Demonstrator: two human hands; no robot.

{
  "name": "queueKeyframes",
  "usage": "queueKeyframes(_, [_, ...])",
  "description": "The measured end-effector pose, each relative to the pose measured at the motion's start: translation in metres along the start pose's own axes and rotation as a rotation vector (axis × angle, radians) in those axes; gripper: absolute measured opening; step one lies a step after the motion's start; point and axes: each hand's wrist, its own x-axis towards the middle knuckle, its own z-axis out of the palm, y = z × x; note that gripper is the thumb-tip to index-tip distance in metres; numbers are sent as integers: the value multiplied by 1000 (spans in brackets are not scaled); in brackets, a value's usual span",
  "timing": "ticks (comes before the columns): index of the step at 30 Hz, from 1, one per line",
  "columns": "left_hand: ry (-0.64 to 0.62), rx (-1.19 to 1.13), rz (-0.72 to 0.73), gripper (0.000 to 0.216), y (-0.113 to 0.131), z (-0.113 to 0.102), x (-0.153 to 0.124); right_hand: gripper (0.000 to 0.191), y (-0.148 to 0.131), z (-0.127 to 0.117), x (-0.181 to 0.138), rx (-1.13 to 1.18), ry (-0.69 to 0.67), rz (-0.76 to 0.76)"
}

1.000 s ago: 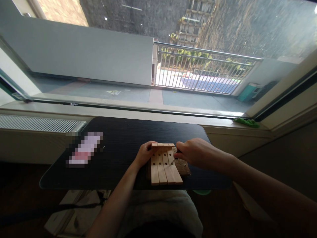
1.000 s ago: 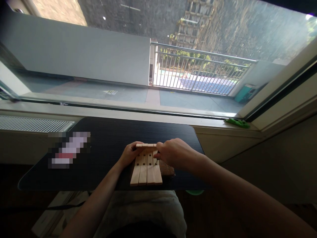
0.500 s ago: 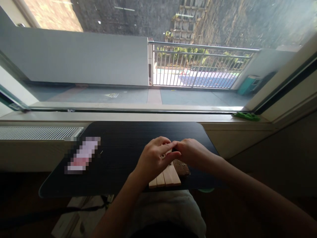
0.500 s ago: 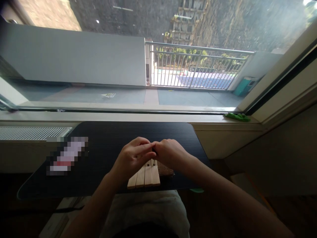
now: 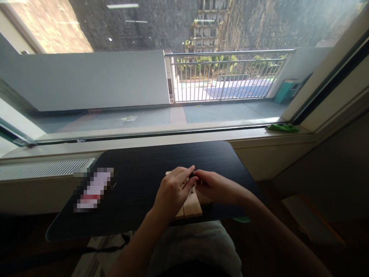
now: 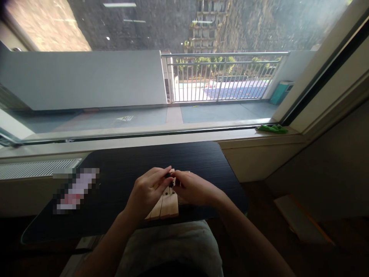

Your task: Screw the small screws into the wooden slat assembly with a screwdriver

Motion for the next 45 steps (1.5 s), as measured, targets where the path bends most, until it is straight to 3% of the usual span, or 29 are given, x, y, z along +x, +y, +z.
queueKeyframes(3, [-57, 43, -3, 24, 0, -1, 1, 20, 21, 14, -7, 142, 234, 101])
queueKeyframes(8, [-163, 216, -94, 19, 6, -7, 9, 15, 55, 50, -5, 144, 620, 146])
queueKeyframes(12, [-284, 332, -133, 23, 11, -9, 14, 19, 67, 76, 3, 56, 775, 179])
queueKeyframes(15, [-344, 411, -115, 29, 12, -10, 18, 22, 74, 89, 6, 4, 811, 212])
queueKeyframes(20, [-356, 378, -71, 29, 9, -10, 20, 33, 86, 98, 9, 134, 809, 278])
queueKeyframes(23, [-351, 361, -158, 26, 7, -14, 20, 40, 86, 104, 11, 191, 816, 279])
queueKeyframes(26, [-396, 510, -251, 32, 6, -21, 21, 40, 79, 113, 15, 223, 848, 268])
queueKeyframes(30, [-468, 703, -268, 42, 6, -31, 24, 37, 70, 122, 23, 220, 876, 246])
queueKeyframes(38, [-485, 911, -336, 58, -2, -44, 26, 40, 59, 119, 38, 158, 794, 240])
queueKeyframes(45, [-499, 862, -265, 54, -5, -43, 26, 37, 58, 121, 43, 138, 797, 248])
